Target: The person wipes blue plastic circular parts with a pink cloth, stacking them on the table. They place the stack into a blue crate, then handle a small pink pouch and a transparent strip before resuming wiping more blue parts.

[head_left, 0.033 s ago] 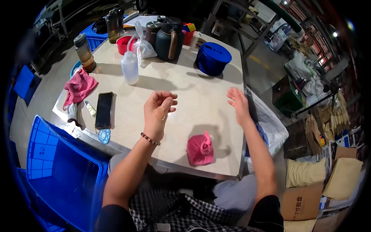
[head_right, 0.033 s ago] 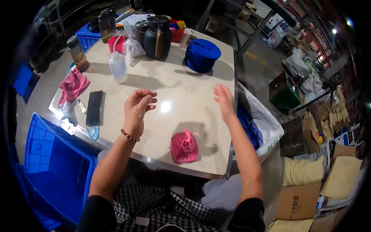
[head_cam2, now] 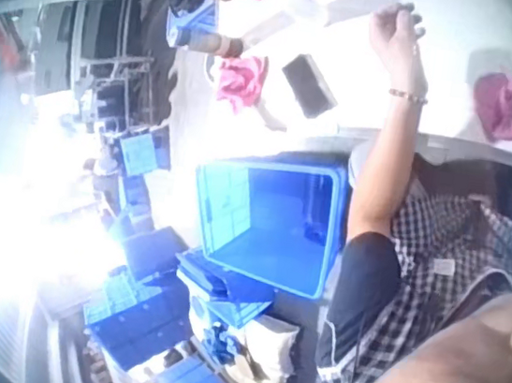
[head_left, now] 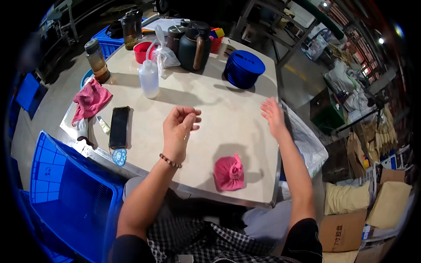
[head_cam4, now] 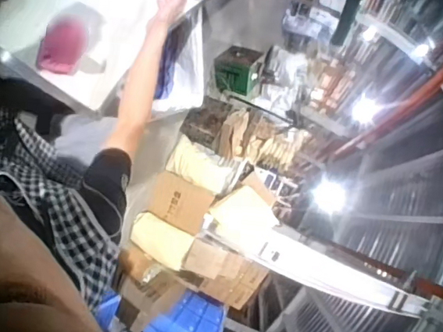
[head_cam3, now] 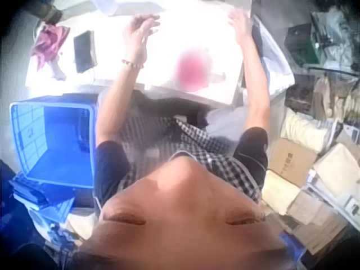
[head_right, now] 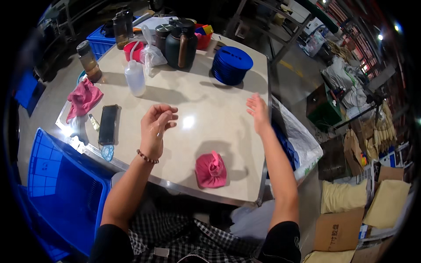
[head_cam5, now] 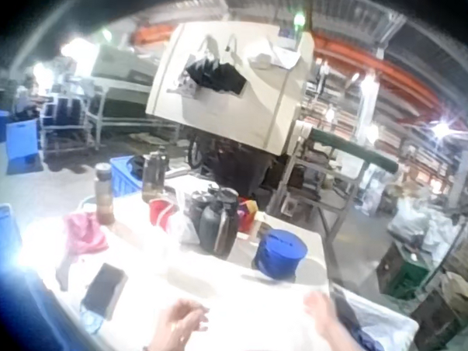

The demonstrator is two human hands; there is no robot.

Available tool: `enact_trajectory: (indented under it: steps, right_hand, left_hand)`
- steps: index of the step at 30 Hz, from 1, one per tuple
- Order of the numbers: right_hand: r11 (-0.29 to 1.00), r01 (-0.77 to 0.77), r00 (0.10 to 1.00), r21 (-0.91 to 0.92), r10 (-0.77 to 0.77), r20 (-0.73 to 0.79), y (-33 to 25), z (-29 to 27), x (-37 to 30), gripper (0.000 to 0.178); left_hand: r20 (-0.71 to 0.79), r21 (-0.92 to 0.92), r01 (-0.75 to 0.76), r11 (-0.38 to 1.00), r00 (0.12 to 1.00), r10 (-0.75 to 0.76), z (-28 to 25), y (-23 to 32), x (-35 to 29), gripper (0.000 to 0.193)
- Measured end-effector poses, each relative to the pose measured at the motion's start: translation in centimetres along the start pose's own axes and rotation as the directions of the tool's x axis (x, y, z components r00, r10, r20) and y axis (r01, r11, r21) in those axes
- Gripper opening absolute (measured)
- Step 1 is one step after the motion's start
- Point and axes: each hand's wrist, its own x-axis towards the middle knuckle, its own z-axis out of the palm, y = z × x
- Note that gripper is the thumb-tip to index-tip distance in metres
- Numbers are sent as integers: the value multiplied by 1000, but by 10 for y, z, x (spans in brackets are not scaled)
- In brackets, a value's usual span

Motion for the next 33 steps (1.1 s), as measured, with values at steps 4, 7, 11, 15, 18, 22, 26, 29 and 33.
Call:
enact_trajectory:
  steps: [4, 7, 11, 15, 18, 22, 26, 29, 33]
  right_hand:
    - [982, -19, 971, 188, 64, -232, 65, -39, 154, 69]
    - [923, 103, 938, 371, 34, -345, 108, -48, 235, 65]
    - [871, 143, 952, 470, 10, -307, 102, 25, 288, 69]
    - [761, -68, 996, 645, 16, 86, 60, 47, 279, 69]
    - [736, -136, 983, 663, 15, 185, 53, 45, 280, 68]
    - [783, -72, 996, 618, 24, 86, 62, 36, 274, 67]
    - [844, -92, 996, 529, 69, 62, 77, 54, 229, 66]
    - [883, -102, 995, 459, 88, 50, 69, 50, 175, 65]
    - [904, -181, 981, 387, 138, 136, 56, 77, 91, 64]
  left_hand:
    - [-11, -7, 127, 992, 992, -127, -10, 3, 3, 12]
    - [13, 15, 200, 980, 980, -200, -24, -3, 11, 11]
    - [-90, 113, 277, 954, 959, -267, -47, 5, 14, 11]
    - [-118, 73, 387, 919, 919, -377, -46, 2, 26, 10]
    - [-118, 123, 434, 892, 899, -421, -47, -4, 30, 11]
    - [-134, 137, 442, 886, 895, -426, -49, -12, 33, 13]
    - [-146, 192, 374, 907, 925, -350, -49, -11, 30, 17]
    - [-84, 195, 299, 934, 954, -288, -49, -19, 31, 34]
    - [-42, 223, 286, 932, 958, -284, -36, -14, 28, 66]
